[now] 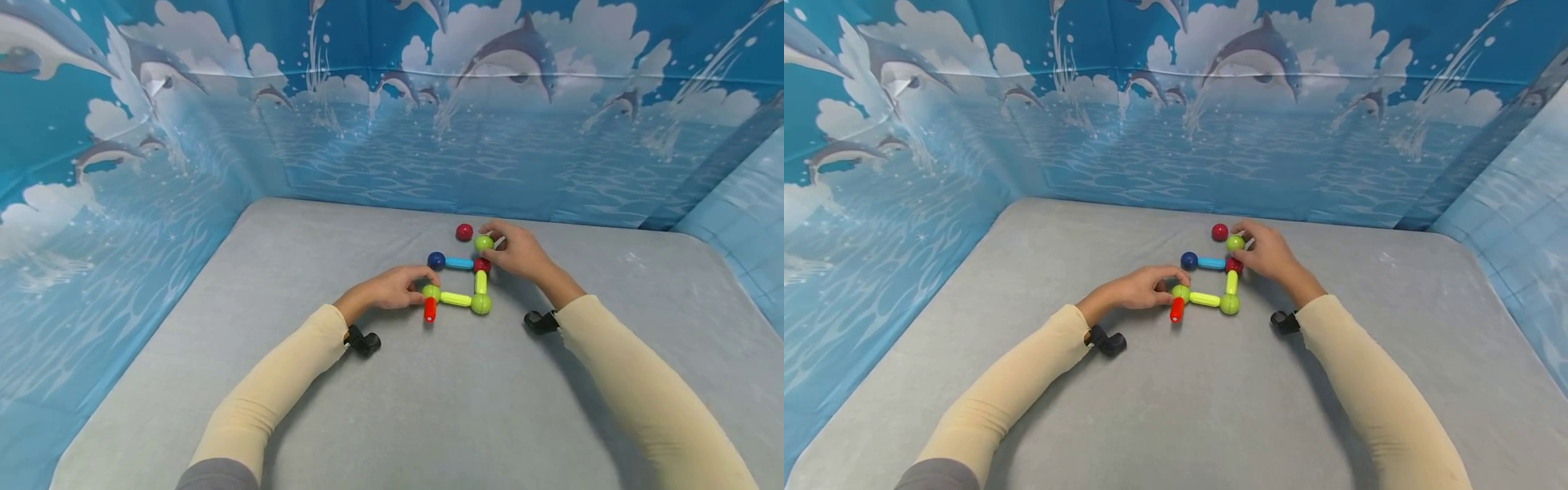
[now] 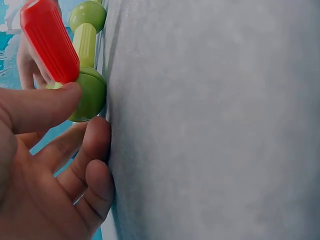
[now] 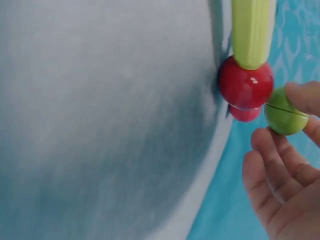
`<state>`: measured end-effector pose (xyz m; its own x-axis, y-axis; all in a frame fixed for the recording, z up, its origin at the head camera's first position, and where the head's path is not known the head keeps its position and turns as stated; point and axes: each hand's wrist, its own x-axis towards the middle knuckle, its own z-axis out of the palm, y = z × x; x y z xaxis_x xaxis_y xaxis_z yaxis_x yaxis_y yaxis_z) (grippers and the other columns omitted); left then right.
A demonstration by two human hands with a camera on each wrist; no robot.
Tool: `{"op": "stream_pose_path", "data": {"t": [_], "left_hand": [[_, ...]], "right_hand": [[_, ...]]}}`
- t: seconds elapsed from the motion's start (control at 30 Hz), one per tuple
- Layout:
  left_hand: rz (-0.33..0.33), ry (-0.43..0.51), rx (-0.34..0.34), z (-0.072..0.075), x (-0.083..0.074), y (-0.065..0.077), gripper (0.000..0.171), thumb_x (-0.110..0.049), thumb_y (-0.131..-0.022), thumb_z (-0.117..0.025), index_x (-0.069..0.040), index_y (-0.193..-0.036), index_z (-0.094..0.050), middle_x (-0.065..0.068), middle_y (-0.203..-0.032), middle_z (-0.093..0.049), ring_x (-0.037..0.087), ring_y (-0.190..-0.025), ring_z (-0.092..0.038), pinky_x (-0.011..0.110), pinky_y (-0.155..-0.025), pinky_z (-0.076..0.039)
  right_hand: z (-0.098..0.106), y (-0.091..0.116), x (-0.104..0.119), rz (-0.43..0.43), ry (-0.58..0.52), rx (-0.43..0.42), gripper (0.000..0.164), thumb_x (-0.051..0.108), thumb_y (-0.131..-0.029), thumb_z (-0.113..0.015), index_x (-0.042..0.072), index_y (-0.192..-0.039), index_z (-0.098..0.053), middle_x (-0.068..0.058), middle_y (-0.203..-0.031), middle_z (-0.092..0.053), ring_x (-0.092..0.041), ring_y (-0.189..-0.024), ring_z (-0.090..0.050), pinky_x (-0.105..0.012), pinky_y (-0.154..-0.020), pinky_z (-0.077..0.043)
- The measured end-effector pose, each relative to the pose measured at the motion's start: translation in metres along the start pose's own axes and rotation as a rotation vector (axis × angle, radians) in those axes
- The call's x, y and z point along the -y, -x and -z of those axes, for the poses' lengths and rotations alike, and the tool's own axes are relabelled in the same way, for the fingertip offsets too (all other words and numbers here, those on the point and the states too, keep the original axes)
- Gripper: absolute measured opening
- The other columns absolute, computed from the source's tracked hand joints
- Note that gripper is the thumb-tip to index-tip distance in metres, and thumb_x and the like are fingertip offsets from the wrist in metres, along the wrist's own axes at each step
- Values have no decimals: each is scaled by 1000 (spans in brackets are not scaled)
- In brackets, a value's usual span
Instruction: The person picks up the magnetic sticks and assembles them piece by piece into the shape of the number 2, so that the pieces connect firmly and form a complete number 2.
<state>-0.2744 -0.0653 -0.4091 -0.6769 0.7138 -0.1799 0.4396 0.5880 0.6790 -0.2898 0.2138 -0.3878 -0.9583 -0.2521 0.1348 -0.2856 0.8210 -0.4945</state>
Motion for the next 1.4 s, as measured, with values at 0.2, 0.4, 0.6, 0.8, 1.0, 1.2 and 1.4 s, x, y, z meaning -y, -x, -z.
{"op": "stream_pose_path", "data": {"t": [0.2,0.4,0.6,0.8,1.0,1.2,1.4], "left_hand": [[-18,26,-10,1,2,3,30,-12,-99,-60,-22,-127,-59,1,-139,-57,18,-88,-59,24,-78,-49],[-33,18,-29,1,0,4,31,-11,-97,-62,-20,-127,-60,4,-137,-59,18,-87,-60,23,-77,-49],[-5,13,-12,1,0,5,31,-11,-98,-62,-23,-126,-59,2,-126,-60,16,-76,-55,23,-68,-45],[-1,17,-13,0,-2,5,29,-10,-98,-61,-24,-122,-57,3,-117,-57,15,-70,-50,23,-66,-43],[9,-10,-17,0,-3,0,28,-11,-98,-61,-22,-123,-56,2,-124,-54,16,-75,-51,25,-72,-44],[25,-40,-25,2,-2,-7,29,-10,-98,-60,-21,-125,-54,3,-123,-55,18,-86,-53,26,-79,-45],[19,-32,-22,3,-2,-7,30,-10,-99,-59,-21,-126,-55,4,-129,-56,20,-91,-55,28,-83,-47]], "right_hand": [[9,31,14,85,-20,-36,36,6,-92,-66,0,-128,-61,-22,-118,-59,-34,-97,-61,-45,-78,-52],[7,71,34,108,-28,0,35,7,-88,-73,3,-122,-64,-19,-116,-64,-29,-92,-65,-36,-71,-53],[0,93,39,162,-107,232,33,15,-88,-74,9,-118,-64,-5,-106,-68,-15,-86,-62,-25,-71,-53],[-5,100,35,230,-140,447,31,22,-91,-71,9,-119,-64,2,-104,-66,-6,-85,-58,-23,-78,-52],[-5,100,36,222,-133,421,34,20,-91,-71,6,-121,-62,-1,-103,-65,-8,-82,-58,-22,-73,-51],[-6,98,36,203,-134,403,37,20,-91,-72,6,-123,-60,-3,-107,-66,-10,-86,-59,-23,-73,-52],[-11,100,35,219,-176,359,37,15,-91,-71,8,-126,-62,-4,-109,-66,-10,-83,-58,-23,-70,-51]]}}
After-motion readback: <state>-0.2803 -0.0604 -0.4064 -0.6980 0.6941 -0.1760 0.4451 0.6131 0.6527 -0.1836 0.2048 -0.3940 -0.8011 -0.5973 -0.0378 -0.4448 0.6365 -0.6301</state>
